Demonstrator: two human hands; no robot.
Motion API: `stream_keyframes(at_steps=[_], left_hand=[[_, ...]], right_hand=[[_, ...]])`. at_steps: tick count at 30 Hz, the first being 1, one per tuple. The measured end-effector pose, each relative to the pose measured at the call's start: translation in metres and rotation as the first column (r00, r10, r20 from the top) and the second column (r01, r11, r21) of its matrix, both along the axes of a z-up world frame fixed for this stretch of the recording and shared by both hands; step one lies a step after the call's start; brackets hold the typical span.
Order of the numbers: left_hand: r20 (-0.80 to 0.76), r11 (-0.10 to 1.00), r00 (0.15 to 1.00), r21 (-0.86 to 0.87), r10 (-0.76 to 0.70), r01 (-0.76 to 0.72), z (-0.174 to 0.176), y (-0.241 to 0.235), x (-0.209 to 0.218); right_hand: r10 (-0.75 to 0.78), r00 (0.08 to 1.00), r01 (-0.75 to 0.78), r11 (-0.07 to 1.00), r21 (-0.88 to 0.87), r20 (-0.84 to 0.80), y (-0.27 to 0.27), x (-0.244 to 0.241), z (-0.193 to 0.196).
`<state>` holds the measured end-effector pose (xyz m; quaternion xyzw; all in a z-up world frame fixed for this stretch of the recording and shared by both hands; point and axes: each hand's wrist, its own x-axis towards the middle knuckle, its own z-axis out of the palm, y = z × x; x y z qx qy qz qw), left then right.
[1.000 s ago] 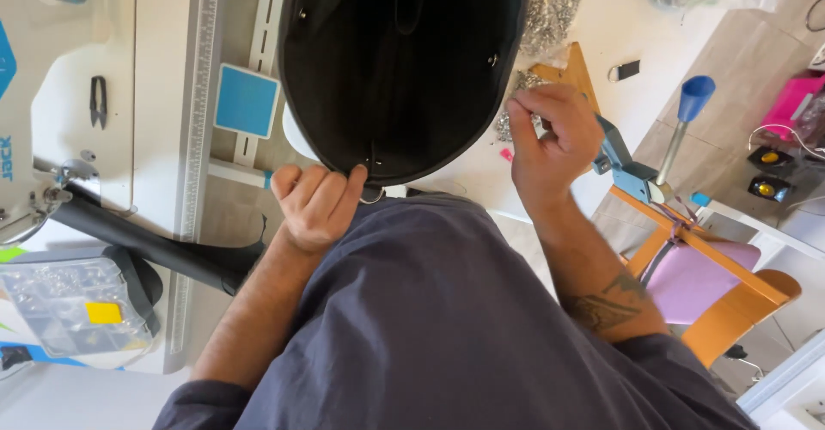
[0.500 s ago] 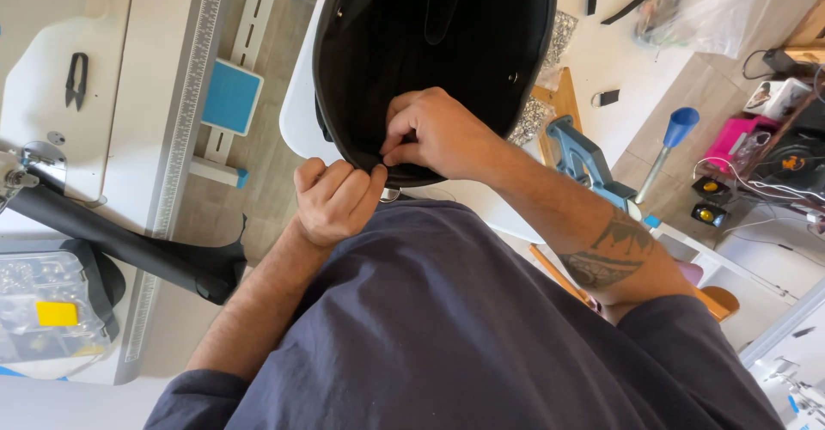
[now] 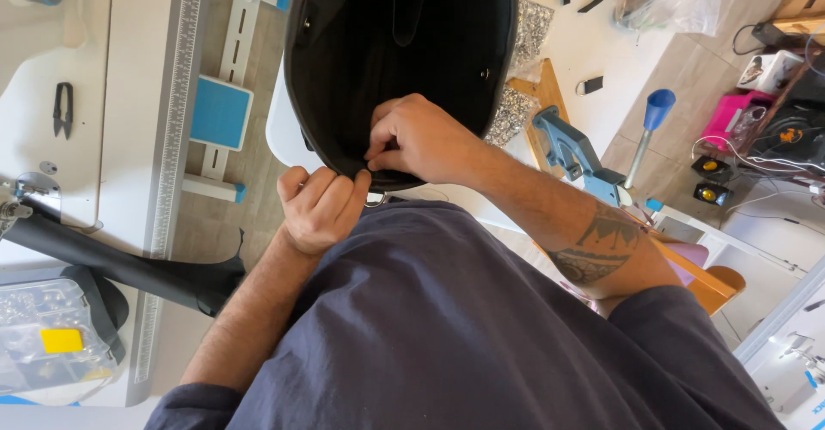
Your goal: Attaching metal hardware to a leather bag using a manual press
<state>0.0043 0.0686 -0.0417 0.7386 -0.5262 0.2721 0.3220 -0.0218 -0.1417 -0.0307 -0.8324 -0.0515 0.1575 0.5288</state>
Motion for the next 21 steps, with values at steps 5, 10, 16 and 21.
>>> stream_keyframes(at_steps=[5, 10, 16, 21], left_hand=[[-0.016, 1.0, 1.0, 0.014, 0.019, -0.018, 0.001, -0.002, -0.003], [-0.005, 0.999, 0.999, 0.0, 0.044, -0.044, -0.002, -0.001, -0.003], [-0.017, 1.0, 0.999, 0.01, 0.028, -0.028, -0.002, 0.0, -0.004], [0.011, 0.999, 0.999, -0.002, 0.035, -0.035, -0.003, -0.002, -0.003]], right_hand=[[0.019, 1.0, -0.019, 1.0, -0.005, -0.019, -0.002, -0.003, -0.003], [0.04, 0.997, -0.038, 0.999, 0.039, -0.064, -0.005, -0.004, 0.008], [0.094, 0.994, -0.094, 0.996, 0.01, -0.055, -0.005, -0.005, 0.013], [0.112, 0.99, -0.112, 0.994, 0.009, -0.081, -0.004, -0.006, 0.015]])
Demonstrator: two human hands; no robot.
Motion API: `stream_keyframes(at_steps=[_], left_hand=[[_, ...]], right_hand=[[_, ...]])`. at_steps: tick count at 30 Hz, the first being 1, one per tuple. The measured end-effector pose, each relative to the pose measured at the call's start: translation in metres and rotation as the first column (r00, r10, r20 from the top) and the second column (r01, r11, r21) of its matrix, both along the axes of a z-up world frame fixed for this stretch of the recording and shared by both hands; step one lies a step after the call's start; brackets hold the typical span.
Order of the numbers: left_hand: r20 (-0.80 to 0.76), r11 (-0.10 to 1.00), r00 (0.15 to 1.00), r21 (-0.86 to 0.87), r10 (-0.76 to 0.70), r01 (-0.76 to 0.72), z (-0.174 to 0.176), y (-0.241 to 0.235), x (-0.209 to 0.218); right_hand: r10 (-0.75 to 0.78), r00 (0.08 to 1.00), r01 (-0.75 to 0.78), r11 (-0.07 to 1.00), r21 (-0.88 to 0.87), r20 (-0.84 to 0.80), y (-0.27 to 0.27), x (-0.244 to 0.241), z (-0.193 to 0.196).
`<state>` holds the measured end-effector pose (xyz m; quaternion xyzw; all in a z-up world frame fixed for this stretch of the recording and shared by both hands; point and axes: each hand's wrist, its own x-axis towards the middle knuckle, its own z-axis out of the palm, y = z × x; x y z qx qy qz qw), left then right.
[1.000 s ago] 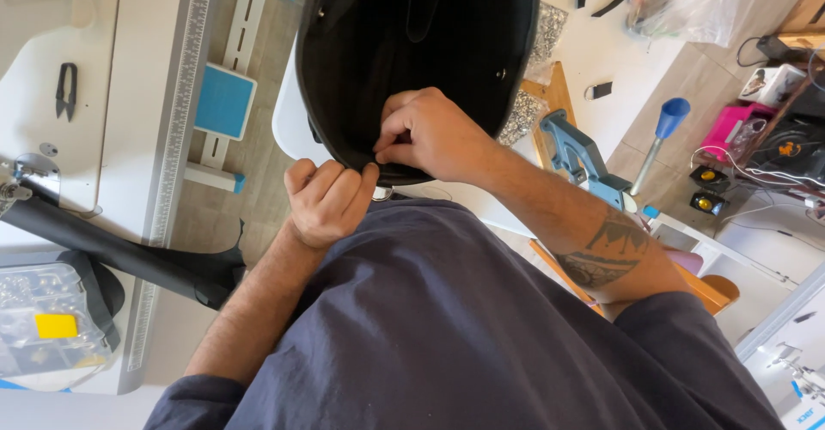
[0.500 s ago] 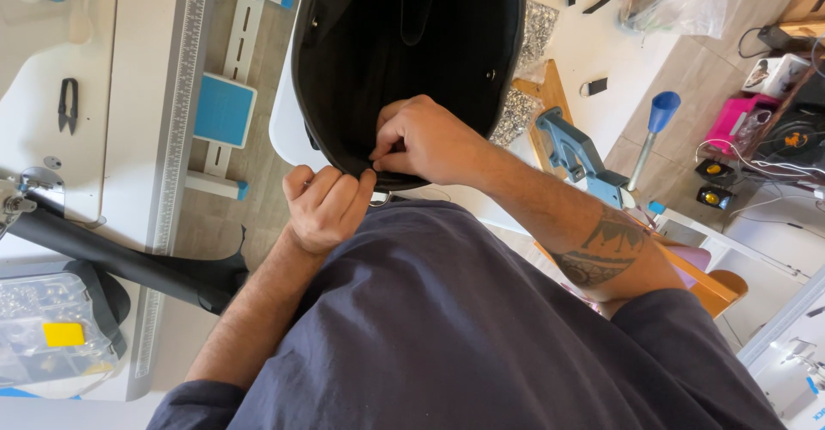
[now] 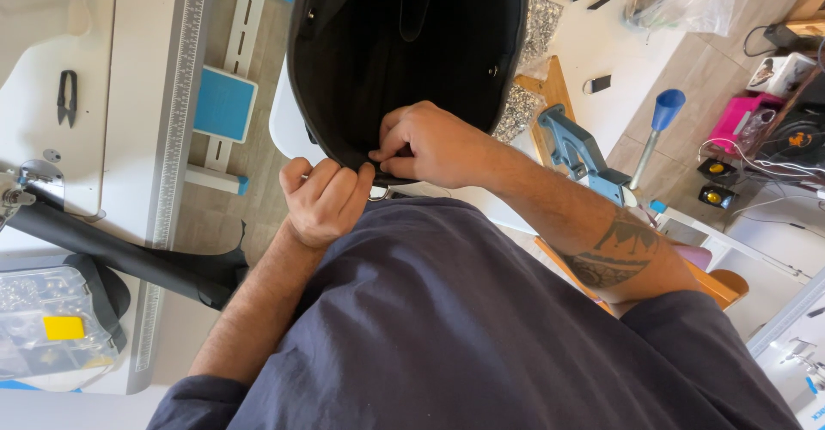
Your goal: Attaching metal hardware to a leather bag using a manual press
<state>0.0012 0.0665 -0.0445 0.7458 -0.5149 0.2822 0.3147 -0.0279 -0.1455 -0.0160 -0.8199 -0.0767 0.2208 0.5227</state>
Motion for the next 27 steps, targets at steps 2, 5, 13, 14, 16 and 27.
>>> stream_keyframes(at_steps=[2, 5, 13, 14, 16, 27], left_hand=[[0.01, 1.0, 1.0, -0.003, -0.001, 0.001, -0.001, 0.0, 0.001], [0.032, 1.0, 0.999, -0.006, -0.015, 0.015, 0.009, 0.001, 0.006], [0.069, 0.989, 0.996, 0.133, 0.053, -0.062, 0.038, -0.005, 0.018], [0.07, 0.991, 0.997, 0.128, 0.035, -0.044, 0.043, -0.008, 0.02], [-0.07, 0.985, 0.993, 0.135, -0.095, 0.103, 0.056, -0.017, 0.024], [-0.173, 0.833, 0.931, 0.417, -0.32, 0.364, 0.02, -0.035, 0.013]], right_hand=[[0.002, 1.0, -0.002, 1.0, 0.003, -0.001, -0.001, 0.001, 0.001], [0.001, 1.0, -0.001, 1.0, 0.003, -0.013, 0.002, 0.0, 0.004], [-0.712, 0.508, 0.748, 0.644, 0.162, 0.485, -0.038, -0.07, 0.053], [-0.719, 0.494, 0.759, 0.631, 0.16, 0.489, -0.037, -0.093, 0.033], [-0.728, 0.488, 0.799, 0.595, 0.09, 0.483, -0.035, -0.139, -0.007], [-0.814, 0.569, 0.781, 0.579, -0.234, -0.116, 0.011, -0.257, -0.117]])
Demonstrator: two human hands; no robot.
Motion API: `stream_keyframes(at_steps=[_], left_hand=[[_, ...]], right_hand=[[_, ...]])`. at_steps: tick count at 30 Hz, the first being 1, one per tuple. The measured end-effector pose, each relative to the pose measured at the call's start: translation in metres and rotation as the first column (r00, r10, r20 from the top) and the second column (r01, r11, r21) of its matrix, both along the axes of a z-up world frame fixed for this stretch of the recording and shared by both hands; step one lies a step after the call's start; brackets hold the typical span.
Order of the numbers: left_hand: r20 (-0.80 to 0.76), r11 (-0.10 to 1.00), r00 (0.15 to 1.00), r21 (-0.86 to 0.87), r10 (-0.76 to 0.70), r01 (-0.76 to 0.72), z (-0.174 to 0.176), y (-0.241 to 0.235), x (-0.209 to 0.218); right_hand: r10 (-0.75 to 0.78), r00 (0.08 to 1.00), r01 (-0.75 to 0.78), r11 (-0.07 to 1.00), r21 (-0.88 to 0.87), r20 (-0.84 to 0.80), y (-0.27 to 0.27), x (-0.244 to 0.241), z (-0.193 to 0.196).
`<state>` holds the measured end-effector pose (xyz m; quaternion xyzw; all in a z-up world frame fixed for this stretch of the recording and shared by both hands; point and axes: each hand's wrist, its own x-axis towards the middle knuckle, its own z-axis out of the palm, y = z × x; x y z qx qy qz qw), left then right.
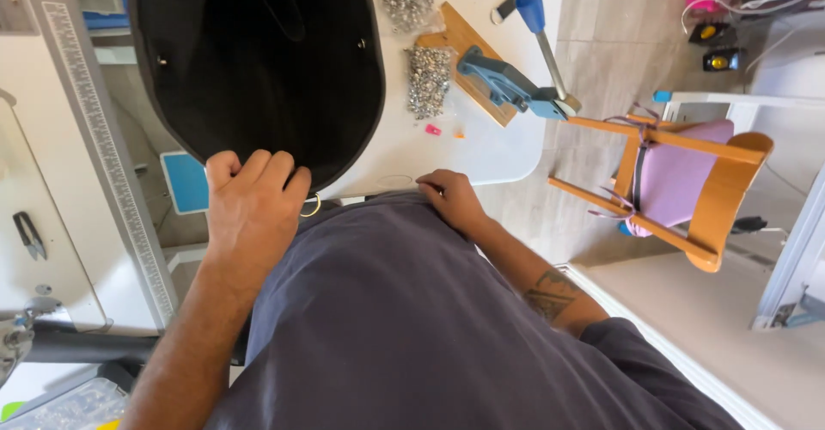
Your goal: Attaching metal hardware to a leather bag using a manual press
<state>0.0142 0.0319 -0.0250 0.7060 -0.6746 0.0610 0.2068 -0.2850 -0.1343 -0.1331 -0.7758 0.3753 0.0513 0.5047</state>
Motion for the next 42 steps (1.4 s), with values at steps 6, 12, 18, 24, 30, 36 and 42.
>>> stream_keyframes(at_steps=[6, 12, 18, 24, 30, 36, 42], left_hand=[[-0.015, 1.0, 1.0, -0.012, -0.014, 0.014, -0.01, 0.004, 0.002], [-0.059, 0.995, 0.998, -0.096, 0.026, -0.031, -0.01, 0.014, 0.006], [-0.062, 0.996, 0.997, -0.082, 0.04, -0.045, -0.009, 0.006, -0.004], [-0.006, 0.995, 0.995, -0.031, 0.097, -0.097, 0.01, 0.002, -0.012], [0.031, 0.986, 0.986, -0.026, 0.165, -0.164, 0.005, 0.013, -0.016], [0.06, 0.981, 0.98, -0.059, 0.189, -0.185, 0.01, 0.011, -0.022], [0.058, 0.975, 0.974, -0.043, 0.221, -0.219, 0.018, 0.018, -0.025]], right_hand=[[-0.047, 0.999, 0.046, 0.997, -0.069, -0.014, -0.011, -0.029, -0.033], [-0.093, 0.995, 0.091, 0.993, -0.076, -0.031, -0.014, -0.029, -0.045], [0.007, 0.997, -0.013, 0.996, -0.085, -0.074, -0.022, -0.006, -0.054], [-0.076, 0.983, 0.045, 0.983, -0.178, -0.169, -0.046, -0.012, -0.09], [-0.342, 0.908, 0.283, 0.927, -0.246, -0.242, -0.067, -0.016, -0.125], [-0.014, 0.946, -0.145, 0.876, -0.46, -0.325, -0.051, 0.015, -0.131], [0.154, 0.937, -0.335, 0.646, -0.686, -0.312, -0.043, 0.024, -0.17]])
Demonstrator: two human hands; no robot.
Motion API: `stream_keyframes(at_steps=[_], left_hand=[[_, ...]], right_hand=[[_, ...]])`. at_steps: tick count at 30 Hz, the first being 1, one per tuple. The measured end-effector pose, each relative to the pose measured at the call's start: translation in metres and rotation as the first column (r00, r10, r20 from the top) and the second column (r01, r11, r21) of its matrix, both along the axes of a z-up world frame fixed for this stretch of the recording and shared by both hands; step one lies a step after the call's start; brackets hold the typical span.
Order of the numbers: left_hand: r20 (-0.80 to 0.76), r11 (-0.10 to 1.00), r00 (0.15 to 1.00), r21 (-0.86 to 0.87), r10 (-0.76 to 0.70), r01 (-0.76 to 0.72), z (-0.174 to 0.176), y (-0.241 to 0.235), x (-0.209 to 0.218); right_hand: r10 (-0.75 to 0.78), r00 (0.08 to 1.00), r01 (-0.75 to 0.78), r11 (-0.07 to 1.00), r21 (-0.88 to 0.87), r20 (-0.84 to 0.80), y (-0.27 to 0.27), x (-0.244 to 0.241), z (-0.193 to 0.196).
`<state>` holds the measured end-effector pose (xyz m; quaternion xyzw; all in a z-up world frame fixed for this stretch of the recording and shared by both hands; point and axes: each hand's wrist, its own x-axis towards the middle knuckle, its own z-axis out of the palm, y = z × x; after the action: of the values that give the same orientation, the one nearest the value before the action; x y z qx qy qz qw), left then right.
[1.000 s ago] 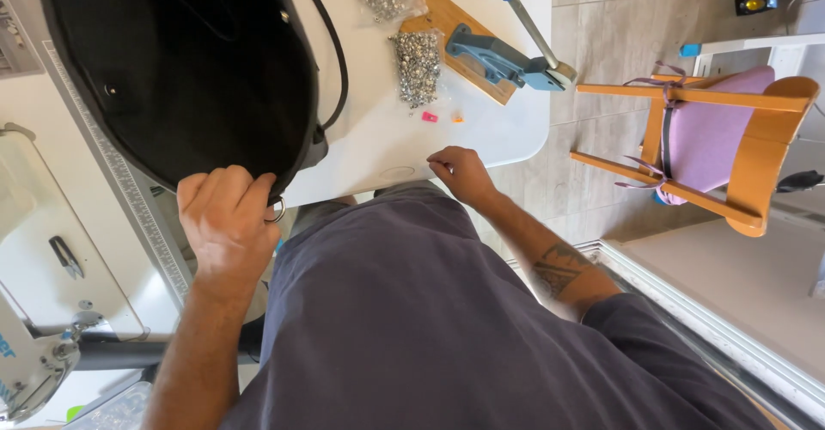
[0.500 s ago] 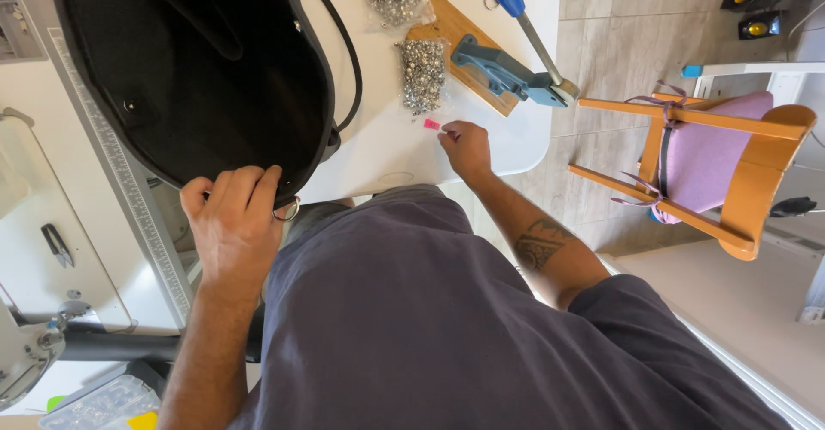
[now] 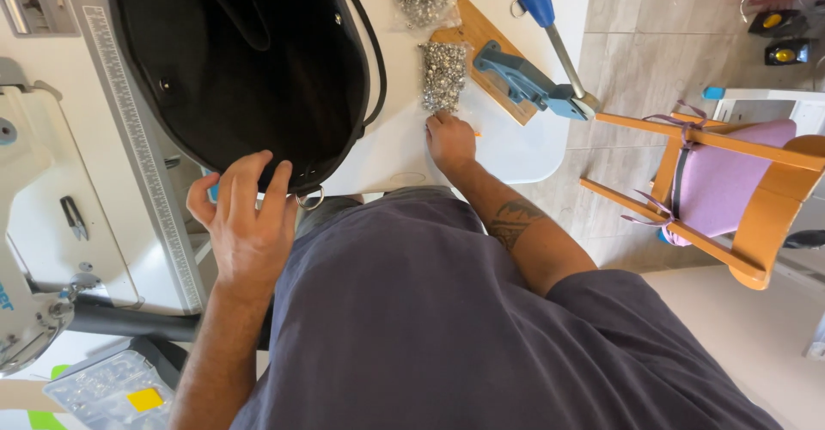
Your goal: Attaching metal hardware to a leather bag using a manual press
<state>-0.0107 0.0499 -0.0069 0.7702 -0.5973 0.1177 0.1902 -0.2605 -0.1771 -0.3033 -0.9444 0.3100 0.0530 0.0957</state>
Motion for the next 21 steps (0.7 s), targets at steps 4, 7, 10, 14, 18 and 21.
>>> stream_keyframes(at_steps=[4, 7, 10, 14, 18, 21], left_hand=[[0.027, 0.999, 0.999, -0.043, 0.029, -0.028, 0.006, 0.003, -0.002], [0.036, 0.998, 0.998, -0.047, 0.046, -0.045, 0.009, 0.009, -0.003], [0.083, 0.993, 0.994, -0.1, 0.064, -0.056, 0.006, 0.013, -0.003], [0.1, 0.99, 0.991, -0.124, 0.085, -0.072, 0.002, 0.016, -0.007], [0.057, 0.992, 0.991, -0.004, 0.125, -0.125, 0.007, 0.023, -0.017], [0.02, 0.978, 0.983, 0.099, 0.183, -0.184, 0.013, 0.032, -0.024]], right_hand=[[-0.011, 1.0, 0.011, 0.999, 0.046, 0.016, -0.001, 0.001, 0.014], [-0.005, 0.994, 0.002, 1.0, 0.023, 0.111, -0.001, 0.001, 0.022], [-0.049, 0.99, 0.045, 0.998, 0.032, 0.129, -0.004, 0.006, 0.03], [-0.08, 0.98, 0.075, 0.997, 0.036, 0.18, -0.032, 0.042, 0.045], [-0.129, 0.99, 0.126, 0.991, 0.05, 0.063, -0.072, 0.091, 0.031], [-0.112, 0.994, 0.112, 0.993, 0.023, -0.008, -0.093, 0.122, 0.019]])
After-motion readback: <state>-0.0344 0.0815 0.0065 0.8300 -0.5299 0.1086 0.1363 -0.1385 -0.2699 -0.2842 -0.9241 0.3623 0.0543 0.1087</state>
